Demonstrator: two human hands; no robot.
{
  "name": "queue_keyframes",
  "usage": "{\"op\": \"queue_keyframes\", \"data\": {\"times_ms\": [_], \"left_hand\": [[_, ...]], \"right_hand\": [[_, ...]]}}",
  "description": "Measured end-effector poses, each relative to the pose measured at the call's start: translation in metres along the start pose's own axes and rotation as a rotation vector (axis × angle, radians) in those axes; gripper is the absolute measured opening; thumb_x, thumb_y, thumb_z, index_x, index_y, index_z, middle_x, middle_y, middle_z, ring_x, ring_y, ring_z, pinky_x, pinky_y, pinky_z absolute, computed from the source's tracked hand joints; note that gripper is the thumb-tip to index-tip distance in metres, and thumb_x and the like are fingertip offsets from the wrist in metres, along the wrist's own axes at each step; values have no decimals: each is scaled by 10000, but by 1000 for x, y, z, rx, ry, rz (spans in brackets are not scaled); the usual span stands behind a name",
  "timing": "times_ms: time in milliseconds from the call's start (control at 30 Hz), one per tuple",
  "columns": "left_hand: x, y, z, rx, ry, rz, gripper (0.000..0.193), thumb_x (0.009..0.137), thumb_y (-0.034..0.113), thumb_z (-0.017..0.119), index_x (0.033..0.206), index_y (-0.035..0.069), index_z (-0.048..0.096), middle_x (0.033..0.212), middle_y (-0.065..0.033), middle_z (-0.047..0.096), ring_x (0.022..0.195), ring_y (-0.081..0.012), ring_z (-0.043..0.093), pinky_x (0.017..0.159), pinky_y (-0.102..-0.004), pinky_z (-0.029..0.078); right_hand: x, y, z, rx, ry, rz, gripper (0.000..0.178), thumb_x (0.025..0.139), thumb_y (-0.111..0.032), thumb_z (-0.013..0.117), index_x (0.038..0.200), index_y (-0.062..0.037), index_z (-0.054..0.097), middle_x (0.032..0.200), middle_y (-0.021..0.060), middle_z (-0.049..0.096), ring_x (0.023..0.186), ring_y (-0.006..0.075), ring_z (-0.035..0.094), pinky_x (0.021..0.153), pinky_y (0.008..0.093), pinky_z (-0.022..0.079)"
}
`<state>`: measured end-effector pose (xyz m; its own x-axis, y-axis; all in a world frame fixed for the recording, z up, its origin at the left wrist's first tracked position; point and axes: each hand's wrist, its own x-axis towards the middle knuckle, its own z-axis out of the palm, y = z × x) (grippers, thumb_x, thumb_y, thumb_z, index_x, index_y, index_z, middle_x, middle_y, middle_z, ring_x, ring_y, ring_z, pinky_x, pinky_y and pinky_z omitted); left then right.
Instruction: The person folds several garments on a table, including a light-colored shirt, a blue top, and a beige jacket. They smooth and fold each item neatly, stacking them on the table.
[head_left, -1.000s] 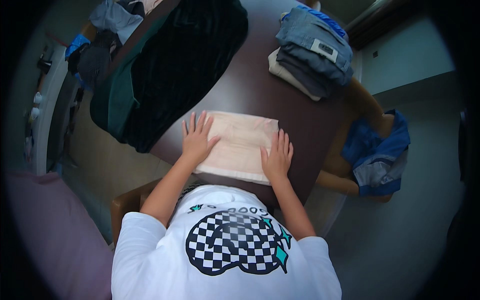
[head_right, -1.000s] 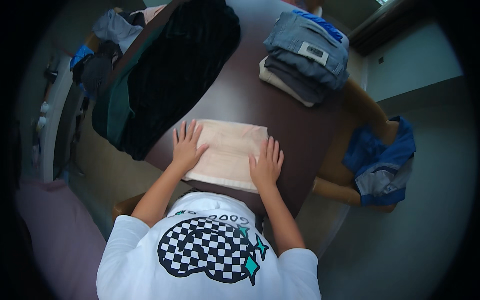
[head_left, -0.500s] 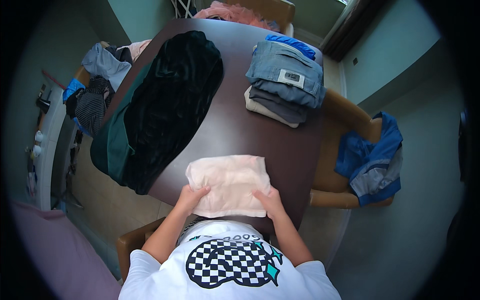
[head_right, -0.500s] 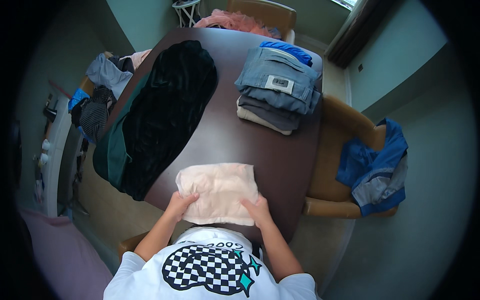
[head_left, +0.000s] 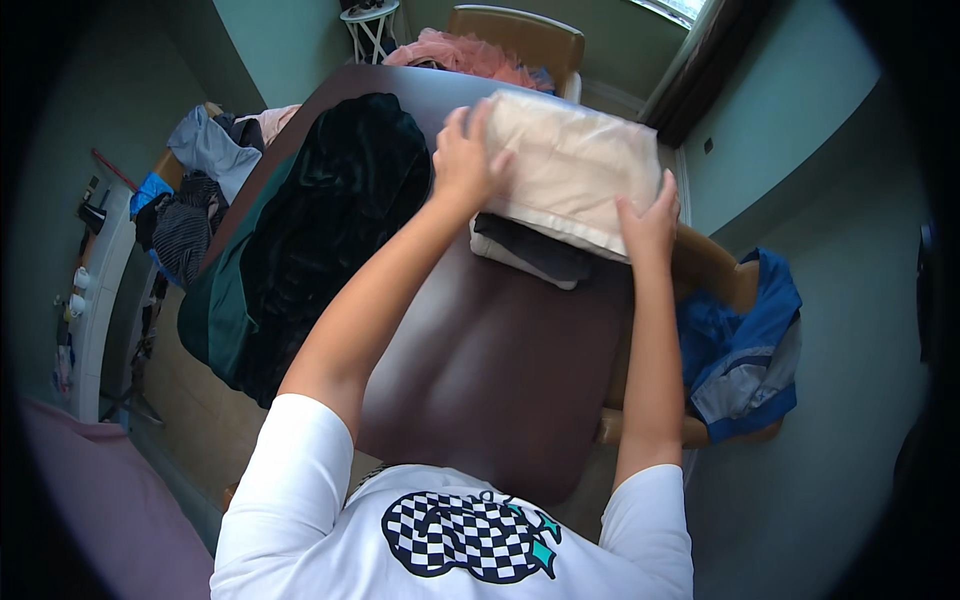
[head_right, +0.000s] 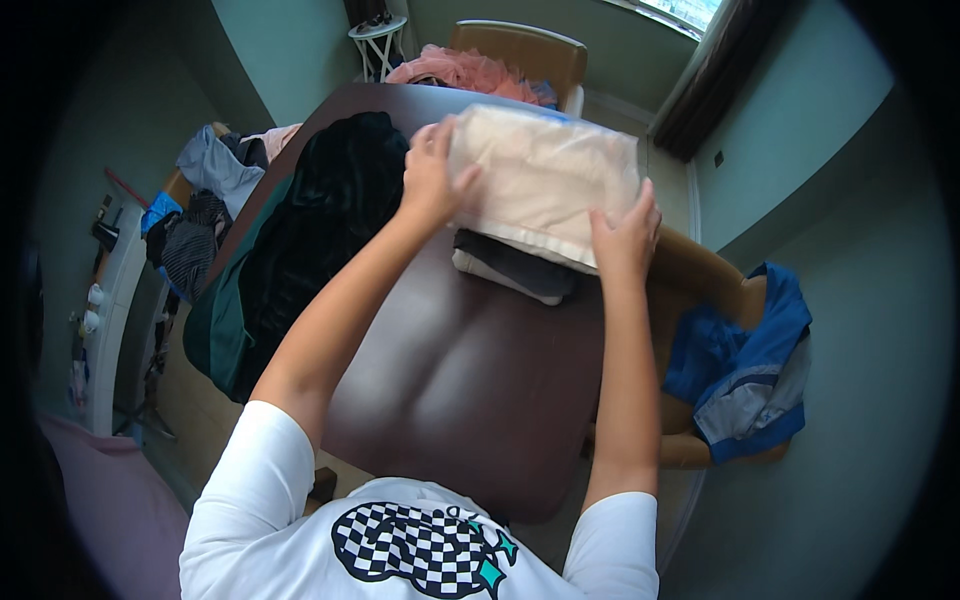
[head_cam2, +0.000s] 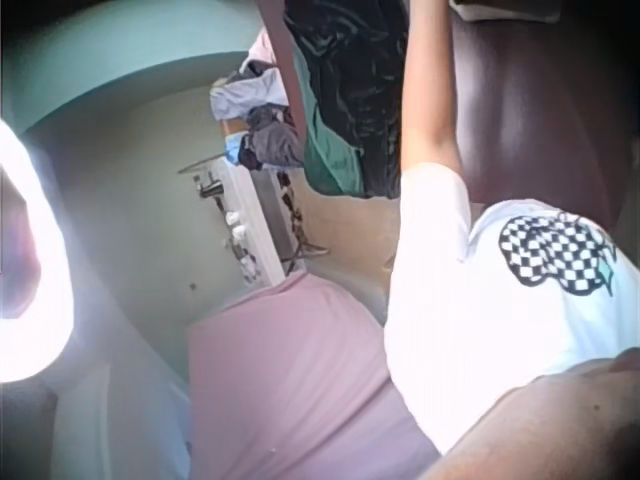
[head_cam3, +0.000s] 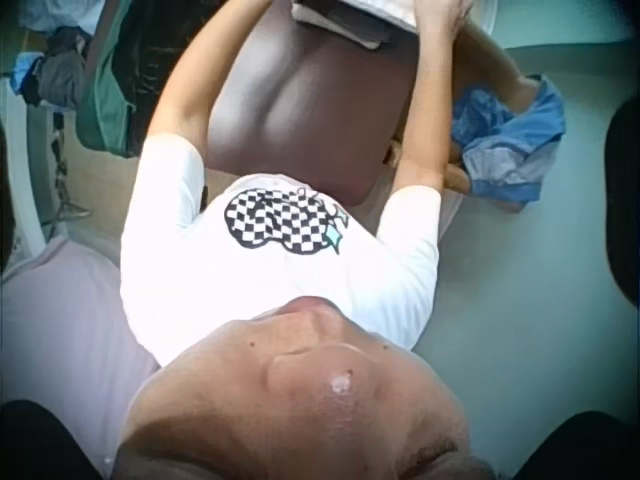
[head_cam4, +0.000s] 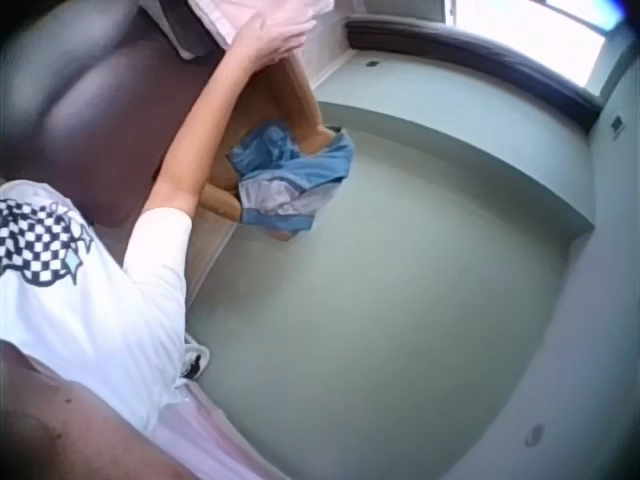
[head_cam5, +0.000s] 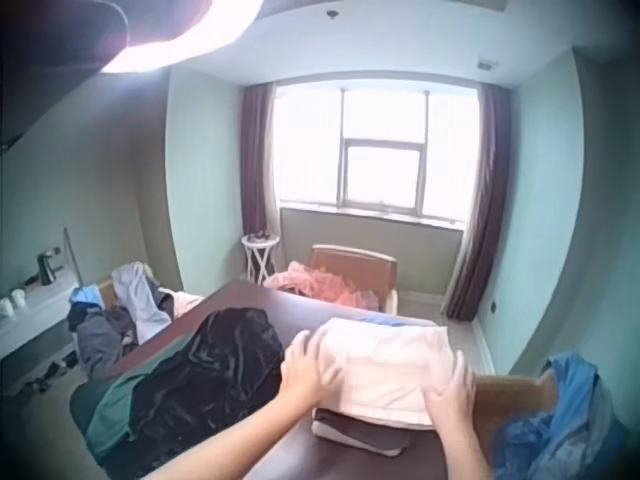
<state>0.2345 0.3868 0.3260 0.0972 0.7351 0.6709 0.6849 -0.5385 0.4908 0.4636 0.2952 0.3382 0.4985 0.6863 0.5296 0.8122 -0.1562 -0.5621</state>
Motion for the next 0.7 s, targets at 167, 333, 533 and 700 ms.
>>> {"op": "queue_keyframes", "data": {"times_ms": [167,333,533,700], "left_hand": [[-25,9,65,262,-428,254,550,941,511,408,1438,280,362,1514,-75,292,1396,-375,216,1074,-619,170],[-47,-3,97,251,-482,176,556,949,531,368,1451,294,333,1549,-59,213,1416,-374,163,1071,-636,172],[-46,-17,85,167,-438,153,560,916,429,447,1426,211,374,1520,-76,267,1401,-355,204,1085,-595,186],[-135,3,32,69,32,300,380,734,252,603,1037,22,603,1146,-154,571,1118,-314,520,953,-450,402]], "right_hand": [[-20,15,46,-355,-320,-314,531,889,-399,535,1381,-219,448,1488,76,321,1361,374,269,1038,592,281],[-35,38,72,-306,-314,-306,521,895,-368,530,1391,-239,434,1518,53,268,1371,382,251,1034,607,285],[-33,39,91,-295,-103,-492,449,881,-337,549,1302,-183,523,1411,84,413,1302,355,354,1007,570,300],[-104,8,57,-39,173,-749,152,859,-66,550,968,-15,644,1098,185,625,1048,360,572,918,495,394]]}}
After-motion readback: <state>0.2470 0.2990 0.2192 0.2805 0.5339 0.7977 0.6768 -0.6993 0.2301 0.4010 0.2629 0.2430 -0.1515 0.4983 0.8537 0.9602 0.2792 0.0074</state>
